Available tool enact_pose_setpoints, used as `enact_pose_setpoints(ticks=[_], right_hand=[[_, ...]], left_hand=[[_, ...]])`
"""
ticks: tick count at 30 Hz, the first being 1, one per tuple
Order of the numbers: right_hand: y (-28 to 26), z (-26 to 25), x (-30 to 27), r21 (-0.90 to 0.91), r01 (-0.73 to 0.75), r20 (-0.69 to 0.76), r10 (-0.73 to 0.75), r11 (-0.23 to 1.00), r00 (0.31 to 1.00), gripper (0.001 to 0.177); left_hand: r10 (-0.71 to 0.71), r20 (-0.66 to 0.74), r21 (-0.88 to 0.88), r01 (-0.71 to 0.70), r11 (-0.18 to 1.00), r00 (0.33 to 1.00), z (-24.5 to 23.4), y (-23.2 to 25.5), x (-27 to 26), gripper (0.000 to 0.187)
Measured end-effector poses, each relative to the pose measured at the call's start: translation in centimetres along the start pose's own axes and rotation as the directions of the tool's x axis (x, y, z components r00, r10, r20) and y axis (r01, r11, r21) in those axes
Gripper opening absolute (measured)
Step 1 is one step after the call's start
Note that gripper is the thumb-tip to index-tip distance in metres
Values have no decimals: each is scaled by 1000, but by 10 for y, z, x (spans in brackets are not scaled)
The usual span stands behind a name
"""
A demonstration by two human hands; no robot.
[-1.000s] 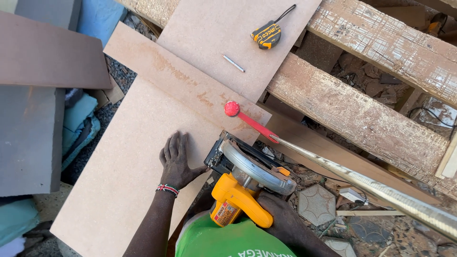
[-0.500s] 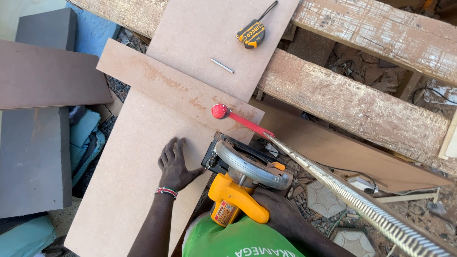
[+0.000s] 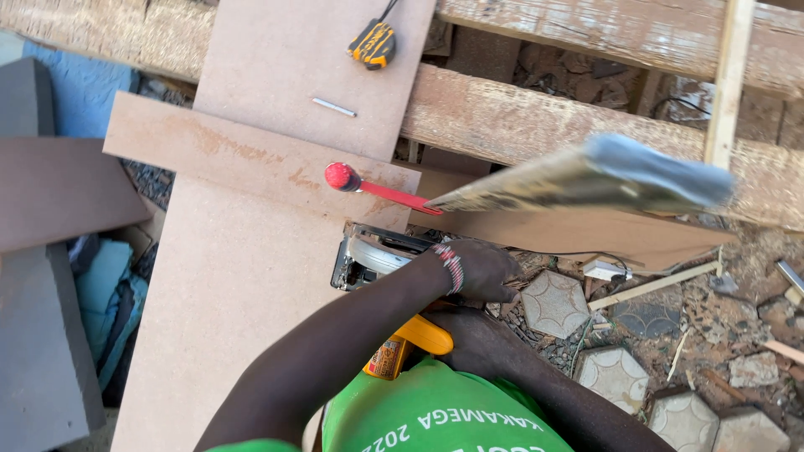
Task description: Measuring and cutting a wooden board using a circular saw and clamps on a pallet workbench.
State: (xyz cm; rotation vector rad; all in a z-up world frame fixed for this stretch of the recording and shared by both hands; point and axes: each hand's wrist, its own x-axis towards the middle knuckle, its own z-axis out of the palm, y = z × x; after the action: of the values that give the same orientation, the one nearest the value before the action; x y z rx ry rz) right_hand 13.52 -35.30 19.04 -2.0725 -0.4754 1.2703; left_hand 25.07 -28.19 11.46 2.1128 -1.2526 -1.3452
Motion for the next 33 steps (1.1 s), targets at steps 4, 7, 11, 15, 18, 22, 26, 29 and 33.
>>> enact_pose_setpoints(ticks=[4,7,11,15,18,22,26,29,33], right_hand=[[-1,10,-4,56,25,-107,-19,998,994,57],[7,21,-6,112,84,-193,-61,990,979,55],[16,30,-5,154,203,-285,-154,967,946,54],[4,10,-54,374,209,-254,-116,904,960,87],[67,43,-54,553,46,-365,193,832,911,67],[73,50,-28,731,-15,-313,354,682,881,95],[94,72,5,706,-145,-318,494,693,809,66],[96,83,28,706,-206,-268,524,678,808,62],[80,76,15,878,71,-309,449,473,838,49]], left_hand=[[-119,342,151,70,986,932,-43,-19,12,126],[-209,432,140,164,976,877,-70,-9,-12,129],[-293,414,24,311,950,862,-64,-11,-11,125],[-303,357,-8,328,945,883,-40,-35,15,112],[-300,334,67,295,953,893,-30,-41,20,121],[-297,338,69,291,954,893,-48,-25,0,110],[-294,330,47,296,954,897,-31,-39,21,111],[-300,327,49,301,952,896,-33,-41,20,111],[-291,327,54,289,956,899,-34,-42,19,117]])
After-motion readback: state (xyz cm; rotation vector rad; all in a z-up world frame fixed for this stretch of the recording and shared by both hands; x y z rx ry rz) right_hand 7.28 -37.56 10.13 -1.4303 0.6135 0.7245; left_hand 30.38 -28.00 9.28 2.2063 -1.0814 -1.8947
